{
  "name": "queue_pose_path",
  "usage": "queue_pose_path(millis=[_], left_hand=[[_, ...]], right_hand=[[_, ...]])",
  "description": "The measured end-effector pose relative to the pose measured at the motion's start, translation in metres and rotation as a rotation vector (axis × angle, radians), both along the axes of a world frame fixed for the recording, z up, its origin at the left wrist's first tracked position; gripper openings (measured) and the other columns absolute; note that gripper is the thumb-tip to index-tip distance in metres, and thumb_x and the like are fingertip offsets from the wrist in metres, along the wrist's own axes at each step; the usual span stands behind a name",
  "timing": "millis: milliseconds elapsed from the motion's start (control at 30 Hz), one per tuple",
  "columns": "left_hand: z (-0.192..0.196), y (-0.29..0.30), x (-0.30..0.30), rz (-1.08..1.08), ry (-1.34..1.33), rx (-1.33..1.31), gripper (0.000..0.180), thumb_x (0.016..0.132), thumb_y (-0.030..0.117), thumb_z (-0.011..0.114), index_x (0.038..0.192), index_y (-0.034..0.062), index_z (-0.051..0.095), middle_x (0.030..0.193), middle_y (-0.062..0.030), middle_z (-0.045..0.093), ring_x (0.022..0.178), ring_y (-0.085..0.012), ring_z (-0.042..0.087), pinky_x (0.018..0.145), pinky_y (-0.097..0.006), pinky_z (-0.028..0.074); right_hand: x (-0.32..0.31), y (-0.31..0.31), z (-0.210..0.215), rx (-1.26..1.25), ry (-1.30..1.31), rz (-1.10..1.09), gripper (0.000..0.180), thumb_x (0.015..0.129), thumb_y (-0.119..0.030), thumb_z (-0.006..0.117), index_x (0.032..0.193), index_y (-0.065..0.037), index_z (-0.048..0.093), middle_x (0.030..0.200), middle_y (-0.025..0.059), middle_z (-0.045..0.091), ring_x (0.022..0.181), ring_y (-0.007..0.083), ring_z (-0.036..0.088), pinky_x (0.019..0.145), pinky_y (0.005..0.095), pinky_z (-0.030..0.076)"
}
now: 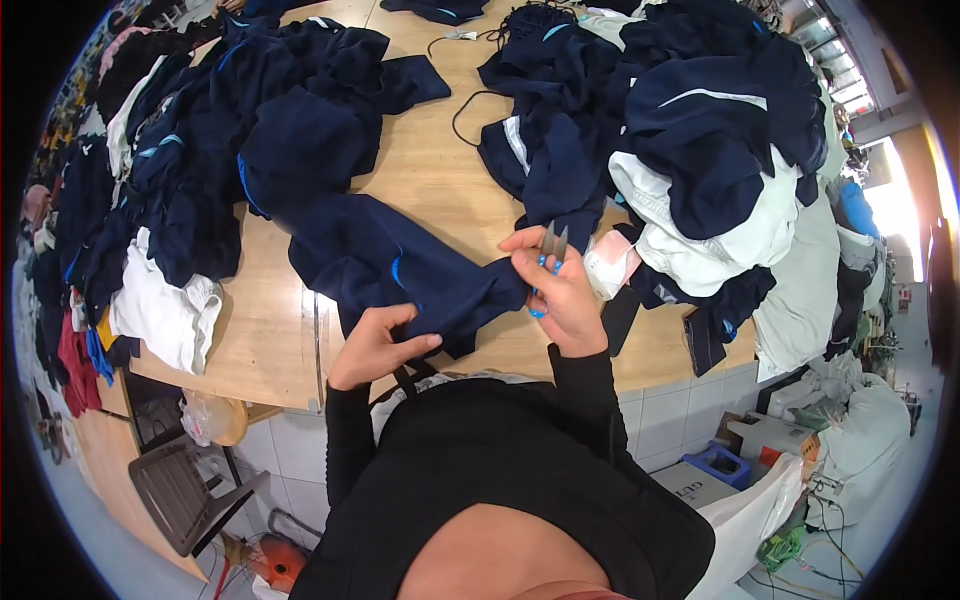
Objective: The recorder uses thread snips to remove loose threads from various blue garments on a factory table.
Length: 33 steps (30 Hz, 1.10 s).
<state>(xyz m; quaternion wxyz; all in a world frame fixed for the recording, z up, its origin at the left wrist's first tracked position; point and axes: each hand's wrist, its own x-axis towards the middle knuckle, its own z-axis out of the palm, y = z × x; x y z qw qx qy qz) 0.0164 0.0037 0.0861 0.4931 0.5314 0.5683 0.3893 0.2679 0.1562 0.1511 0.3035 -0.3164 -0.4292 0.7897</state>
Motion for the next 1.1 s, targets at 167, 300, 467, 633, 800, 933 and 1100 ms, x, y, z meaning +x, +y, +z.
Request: queue_pose_path(millis=[167, 300, 467, 633, 800, 933, 1100], left_hand=[[0.010, -0.015, 0.015, 0.243, -0.903, 0.093, 0.006, 0.103, 0.006, 0.072, 0.105, 0.0007, 0.074, 0.107, -0.0027, 0.077, 0.096, -0.0108, 0.071, 0.085, -0.028, 0.056], [0.018, 0.007, 0.021, 0.527, -1.100, 0.251, 0.029, 0.110, 0.002, 0.059, 0.139, 0.0006, 0.063, 0.136, -0.0133, 0.072, 0.117, -0.0235, 0.073, 0.106, -0.042, 0.058], [0.027, 0.003, 0.021, 0.628, -0.986, 0.195, 0.043, 0.109, 0.000, 0.060, 0.151, 0.0000, 0.057, 0.138, -0.0131, 0.070, 0.124, -0.0237, 0.071, 0.106, -0.040, 0.060], [0.048, 0.012, 0.028, 0.591, -1.017, 0.174, 0.035, 0.104, -0.001, 0.069, 0.138, -0.0025, 0.066, 0.122, -0.0110, 0.075, 0.112, -0.0202, 0.074, 0.099, -0.039, 0.064], [0.047, 0.002, 0.022, 0.579, -0.960, 0.149, 0.039, 0.100, -0.006, 0.071, 0.138, -0.0030, 0.066, 0.118, -0.0126, 0.076, 0.106, -0.0186, 0.077, 0.095, -0.036, 0.067], [0.053, -0.001, 0.025, 0.575, -0.989, 0.179, 0.043, 0.098, -0.009, 0.073, 0.140, -0.0034, 0.065, 0.118, -0.0131, 0.076, 0.106, -0.0192, 0.077, 0.094, -0.036, 0.067], [0.050, 0.001, 0.024, 0.572, -0.950, 0.181, 0.049, 0.097, -0.010, 0.073, 0.144, -0.0029, 0.062, 0.119, -0.0135, 0.077, 0.106, -0.0193, 0.077, 0.094, -0.034, 0.066]], right_hand=[[-0.012, 0.004, -0.053, 0.247, -0.245, -0.130, 0.020, 0.111, -0.015, 0.064, 0.124, -0.002, 0.072, 0.086, -0.0054, 0.065, 0.072, 0.0004, 0.054, 0.051, 0.0200, 0.034], [-0.027, -0.011, -0.045, 0.426, -0.372, -0.153, 0.029, 0.115, -0.018, 0.057, 0.132, -0.001, 0.071, 0.092, 0.0019, 0.072, 0.080, 0.0068, 0.064, 0.061, 0.0237, 0.047], [-0.035, -0.028, -0.016, 0.607, -0.421, -0.139, 0.027, 0.113, -0.017, 0.058, 0.133, -0.003, 0.070, 0.073, 0.0001, 0.056, 0.066, 0.0065, 0.047, 0.061, 0.0263, 0.039], [-0.031, -0.052, -0.008, 0.296, -0.144, 0.010, 0.028, 0.113, -0.022, 0.057, 0.126, 0.003, 0.056, 0.090, 0.0029, 0.059, 0.074, 0.0084, 0.051, 0.066, 0.0269, 0.041], [-0.051, -0.060, -0.014, 0.617, -0.188, 0.025, 0.025, 0.106, -0.014, 0.069, 0.120, 0.003, 0.058, 0.096, 0.0066, 0.068, 0.084, 0.0080, 0.060, 0.077, 0.0233, 0.049], [-0.057, -0.059, -0.009, 0.653, -0.157, 0.008, 0.026, 0.100, -0.009, 0.078, 0.115, 0.004, 0.061, 0.097, 0.0095, 0.073, 0.084, 0.0087, 0.064, 0.074, 0.0240, 0.051], [-0.058, -0.059, -0.012, 0.632, -0.121, 0.010, 0.024, 0.099, -0.009, 0.081, 0.110, 0.004, 0.064, 0.093, 0.0085, 0.075, 0.081, 0.0071, 0.065, 0.072, 0.0231, 0.051]])
